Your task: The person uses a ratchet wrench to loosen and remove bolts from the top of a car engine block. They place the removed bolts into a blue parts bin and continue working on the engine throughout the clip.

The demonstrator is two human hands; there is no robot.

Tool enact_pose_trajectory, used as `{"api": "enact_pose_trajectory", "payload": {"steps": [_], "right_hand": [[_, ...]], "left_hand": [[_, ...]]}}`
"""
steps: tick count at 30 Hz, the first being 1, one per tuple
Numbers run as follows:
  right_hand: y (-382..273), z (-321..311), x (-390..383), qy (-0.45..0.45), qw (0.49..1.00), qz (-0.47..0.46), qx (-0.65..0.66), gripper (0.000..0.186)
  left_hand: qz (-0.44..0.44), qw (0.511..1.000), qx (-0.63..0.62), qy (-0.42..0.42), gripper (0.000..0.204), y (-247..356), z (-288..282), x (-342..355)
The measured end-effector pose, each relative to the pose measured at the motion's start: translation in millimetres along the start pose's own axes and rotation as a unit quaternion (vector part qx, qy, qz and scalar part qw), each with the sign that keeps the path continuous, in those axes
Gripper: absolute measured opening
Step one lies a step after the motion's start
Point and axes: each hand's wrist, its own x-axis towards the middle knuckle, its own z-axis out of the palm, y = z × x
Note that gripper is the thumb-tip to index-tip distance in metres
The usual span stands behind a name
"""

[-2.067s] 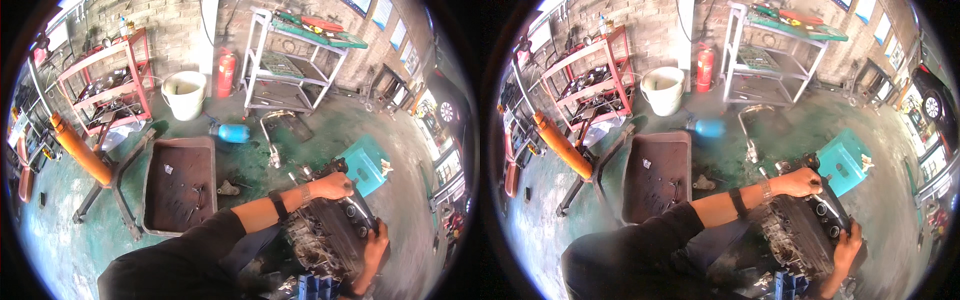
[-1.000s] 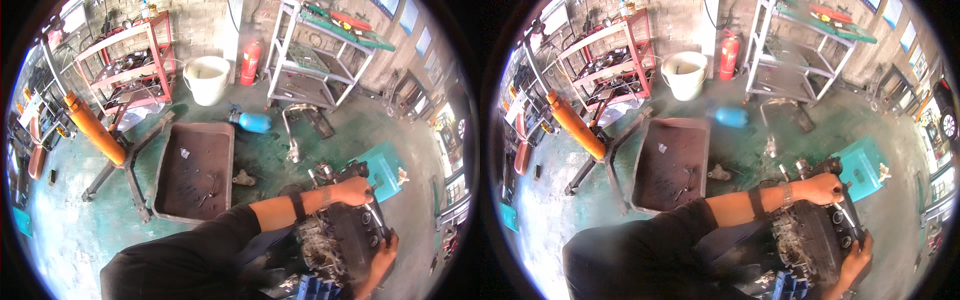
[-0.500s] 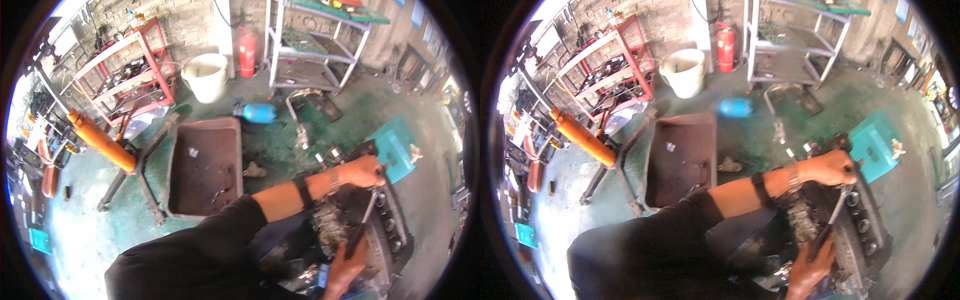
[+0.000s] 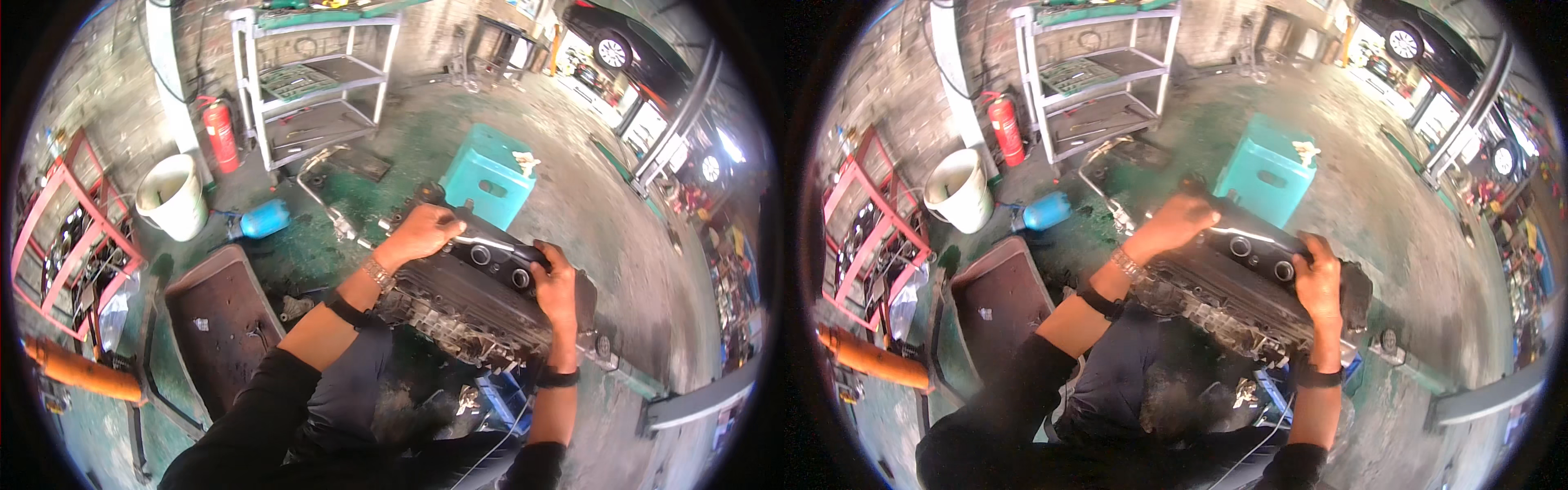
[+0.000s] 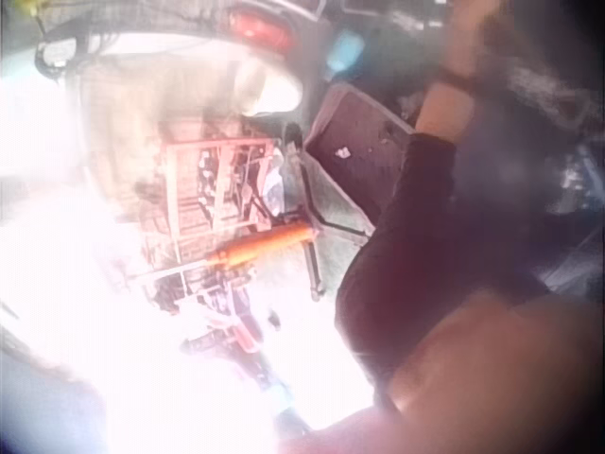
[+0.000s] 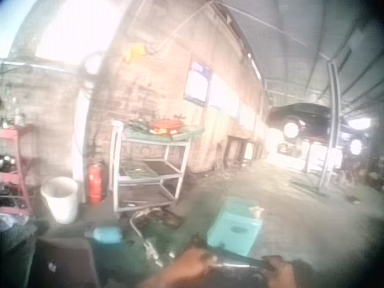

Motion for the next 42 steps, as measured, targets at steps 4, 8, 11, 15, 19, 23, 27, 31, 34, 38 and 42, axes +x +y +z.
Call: {"api": "enact_pose_trajectory", "payload": {"steps": [4,8,11,15,19,23,27,31,34,38,42], "right_hand": [[-18,4,-29,-0.042,0.999,0.022,-0.005,0.039],[-38,7,-41,0.005,0.986,-0.046,-0.161,0.038],[-45,14,-39,0.015,0.980,-0.067,-0.188,0.036],[-49,22,-39,0.025,0.987,-0.062,-0.147,0.032],[-51,18,-38,0.061,0.992,-0.056,-0.100,0.030],[-51,7,-36,0.078,0.993,-0.052,-0.069,0.031],[-49,3,-34,0.084,0.996,0.005,-0.020,0.029],[-44,4,-41,0.079,0.995,0.061,0.017,0.027],[-40,5,-52,0.077,0.995,0.052,0.034,0.033],[-34,7,-63,0.072,0.994,0.065,0.049,0.037],[-30,10,-66,0.083,0.992,0.074,0.055,0.037]], "left_hand": [[-0.054,0.996,-0.068,-0.028,0.030,2,1,0],[-0.025,0.997,-0.072,-0.010,0.031,0,1,-2],[-0.021,0.997,-0.077,-0.015,0.031,0,1,-2],[-0.033,0.996,-0.079,-0.024,0.032,1,0,-4],[-0.018,0.994,-0.107,-0.007,0.042,4,-2,-7],[0.019,0.986,-0.164,0.016,0.052,1,-1,-13],[-0.031,0.974,-0.223,-0.009,0.034,-6,-4,-10],[-0.053,0.982,-0.179,-0.034,0.012,-8,-3,-7],[-0.050,0.990,-0.114,-0.061,0.010,-5,-8,-4],[-0.047,0.992,-0.063,-0.100,0.011,-6,-16,3],[-0.034,0.990,-0.046,-0.128,0.014,-12,-14,10]]}}
